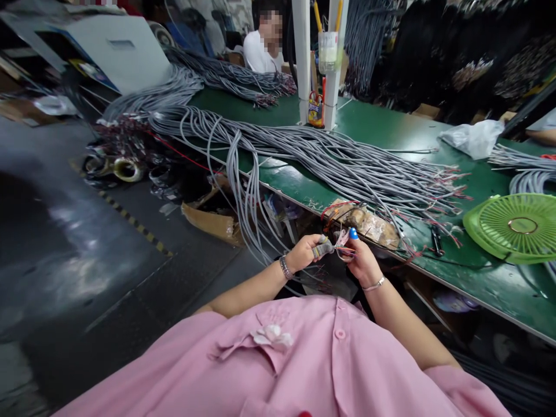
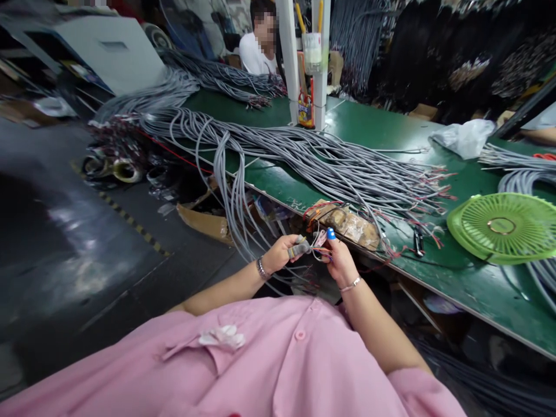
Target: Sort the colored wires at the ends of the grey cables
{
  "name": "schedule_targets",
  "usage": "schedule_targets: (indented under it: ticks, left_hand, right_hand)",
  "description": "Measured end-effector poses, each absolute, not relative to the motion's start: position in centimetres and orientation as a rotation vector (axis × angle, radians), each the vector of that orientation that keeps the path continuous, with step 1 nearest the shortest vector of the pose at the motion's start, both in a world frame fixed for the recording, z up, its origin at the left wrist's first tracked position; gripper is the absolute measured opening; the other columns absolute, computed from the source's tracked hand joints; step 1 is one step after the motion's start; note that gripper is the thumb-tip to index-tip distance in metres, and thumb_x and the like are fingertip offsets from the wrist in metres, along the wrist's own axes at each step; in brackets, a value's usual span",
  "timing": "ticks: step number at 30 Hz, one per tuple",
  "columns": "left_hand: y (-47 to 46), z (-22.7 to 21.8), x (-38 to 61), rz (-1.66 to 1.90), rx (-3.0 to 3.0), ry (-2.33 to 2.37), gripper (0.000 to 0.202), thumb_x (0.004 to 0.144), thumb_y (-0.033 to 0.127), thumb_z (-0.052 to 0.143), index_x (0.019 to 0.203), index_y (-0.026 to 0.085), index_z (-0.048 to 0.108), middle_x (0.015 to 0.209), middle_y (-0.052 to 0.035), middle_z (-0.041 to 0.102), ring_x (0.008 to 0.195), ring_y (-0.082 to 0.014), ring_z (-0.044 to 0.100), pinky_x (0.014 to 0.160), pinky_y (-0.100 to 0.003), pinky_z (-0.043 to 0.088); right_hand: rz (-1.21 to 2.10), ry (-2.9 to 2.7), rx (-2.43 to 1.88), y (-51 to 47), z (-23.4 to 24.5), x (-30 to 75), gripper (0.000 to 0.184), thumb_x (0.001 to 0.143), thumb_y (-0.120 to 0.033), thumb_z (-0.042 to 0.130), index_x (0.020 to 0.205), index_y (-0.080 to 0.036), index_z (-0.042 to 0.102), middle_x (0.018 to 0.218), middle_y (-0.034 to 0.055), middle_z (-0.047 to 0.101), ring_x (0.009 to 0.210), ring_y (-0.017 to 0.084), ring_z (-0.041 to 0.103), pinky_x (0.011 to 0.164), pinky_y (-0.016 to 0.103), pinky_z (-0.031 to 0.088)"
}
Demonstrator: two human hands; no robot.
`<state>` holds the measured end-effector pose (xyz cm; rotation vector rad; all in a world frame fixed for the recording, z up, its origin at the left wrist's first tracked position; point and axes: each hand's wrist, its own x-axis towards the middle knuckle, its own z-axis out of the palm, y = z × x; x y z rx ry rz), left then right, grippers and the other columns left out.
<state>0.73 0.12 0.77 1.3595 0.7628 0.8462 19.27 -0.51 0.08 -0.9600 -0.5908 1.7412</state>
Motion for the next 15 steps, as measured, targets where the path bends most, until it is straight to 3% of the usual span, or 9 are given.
schedule_targets:
  ticks: [8,15]
  left_hand:
    - [0.69,0.27,1.47,0.752,1.371,0.753,0.05,0.077,0.058,0.068,0.078,0.008,0.064,0.05,0.0052,0.045,0.043,-0.0036,0.034,0.043,-0.018,0.025]
    - [0.58,-0.06,1.43,0.723,1.345,0.743,0.05,0.076,0.058,0.069,0.077,0.008,0.065,0.051,0.0048,0.046,0.043,-0.0035,0.034,0.043,-0.018,0.025]
  right_hand:
    - [1.634,-0.611,-0.968,-0.53,-0.09,18.76,0.049,0.07,-0.063,0.074,0.062,-0.018,0.056,0.044,-0.006,0.041,0.037,0.004,0.031,0.035,0.02,0.021]
    - [1.719,-0.525,-0.937,-0.63,0.0,18.67,0.049,0.069,-0.063,0.075,0.071,-0.017,0.058,0.053,-0.0054,0.046,0.039,0.003,0.028,0.034,0.018,0.021]
